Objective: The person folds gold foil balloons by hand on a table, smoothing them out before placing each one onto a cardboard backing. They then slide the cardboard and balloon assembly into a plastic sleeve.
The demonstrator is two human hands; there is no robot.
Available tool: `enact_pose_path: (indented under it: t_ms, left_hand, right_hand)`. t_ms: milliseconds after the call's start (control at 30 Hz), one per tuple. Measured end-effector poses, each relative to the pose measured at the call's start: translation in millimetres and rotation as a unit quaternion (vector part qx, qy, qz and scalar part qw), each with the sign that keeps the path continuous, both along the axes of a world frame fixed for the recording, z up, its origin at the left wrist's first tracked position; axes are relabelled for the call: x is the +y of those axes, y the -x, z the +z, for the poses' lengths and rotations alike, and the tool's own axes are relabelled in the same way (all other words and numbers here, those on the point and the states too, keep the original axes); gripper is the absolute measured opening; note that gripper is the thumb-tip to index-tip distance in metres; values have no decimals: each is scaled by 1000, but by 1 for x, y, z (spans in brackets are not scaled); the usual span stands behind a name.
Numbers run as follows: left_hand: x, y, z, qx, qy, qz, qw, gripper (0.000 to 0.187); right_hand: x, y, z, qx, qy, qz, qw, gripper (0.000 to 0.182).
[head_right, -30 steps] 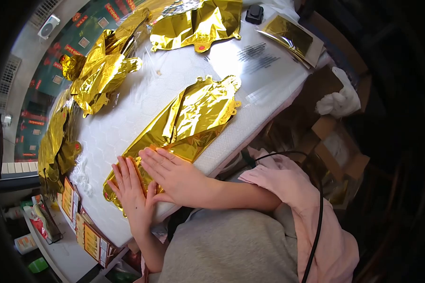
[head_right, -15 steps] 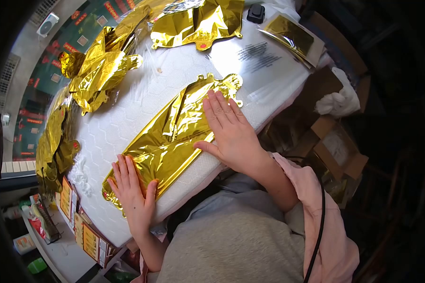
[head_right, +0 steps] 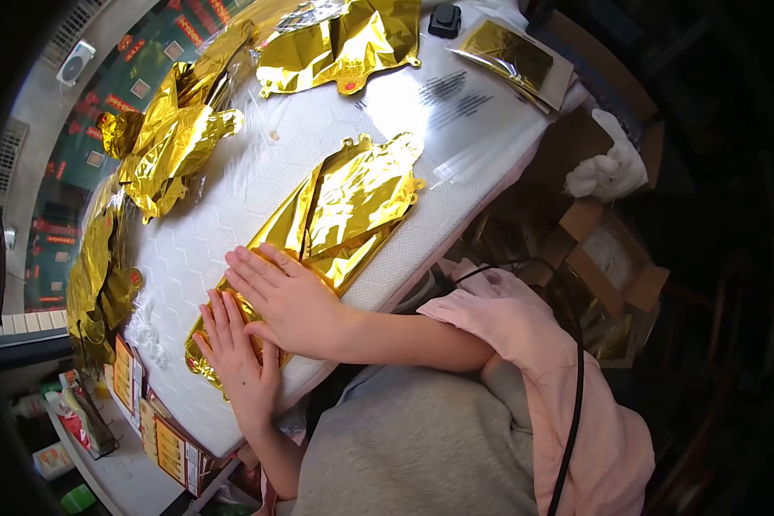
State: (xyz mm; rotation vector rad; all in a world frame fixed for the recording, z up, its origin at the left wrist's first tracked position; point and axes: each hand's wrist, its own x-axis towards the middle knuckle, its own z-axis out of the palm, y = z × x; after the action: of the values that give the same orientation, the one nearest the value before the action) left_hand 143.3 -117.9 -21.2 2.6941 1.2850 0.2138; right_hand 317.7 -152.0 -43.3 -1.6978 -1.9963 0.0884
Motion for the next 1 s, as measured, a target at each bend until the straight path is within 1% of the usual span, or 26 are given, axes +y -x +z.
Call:
enact_pose_path:
  t_ms: [67, 167, 267, 333, 467, 533, 667, 733, 767, 833, 867, 933, 967, 1000]
  left_hand:
    - [-1, -1, 0, 1, 3, 7, 1000, 82]
    - [0, -1, 2, 2, 12, 12, 1000, 86]
    - [-1, 0, 4, -10, 19, 4, 1000, 88]
    - [-1, 1, 5, -40, 27, -2, 999, 91]
    - [-2, 0, 6, -51, 14, -1, 999, 96]
    - [-3, 0, 8, -12, -5, -5, 1000, 100]
    - [-4, 1, 7, 16, -4, -4, 1000, 99]
    - [-5, 1, 5, -65, 18, 14, 998, 96]
    - [-7, 2, 6, -65, 17, 15, 998, 96]
    - [-12, 5, 15, -167, -71, 3, 983, 90]
    - [-16, 6, 24, -164, -71, 4, 984, 90]
    - [-30, 2, 53, -28, -129, 14, 991, 90]
    - [-35, -3, 66, 36, -139, -2, 990, 84]
    - [-38, -5, 65, 38, -140, 1, 989, 84]
  right_hand:
    - [-5, -9, 3, -2, 5, -30, 1000, 82]
    - [-11, -19, 0, -12, 9, -41, 999, 83]
    - [-15, -23, 0, -7, 19, -36, 999, 85]
    - [-16, -23, 2, -6, 21, -34, 999, 87]
    - [-17, -25, 4, 8, 27, -29, 999, 89]
    - [-18, -26, 4, 1, 25, -25, 999, 89]
    - [-19, -27, 3, -5, 28, -15, 999, 88]
    - [-19, -27, 3, -8, 32, -17, 999, 87]
    - [-19, -26, 3, -12, 36, -19, 999, 86]
    - [-19, -27, 3, -13, 34, -19, 999, 85]
    - [-19, -27, 3, -13, 35, -19, 999, 84]
    - [-19, -26, 3, -6, 34, -21, 999, 84]
    - [-19, -26, 3, -3, 30, -23, 999, 84]
    - [-19, -26, 3, -2, 29, -21, 999, 84]
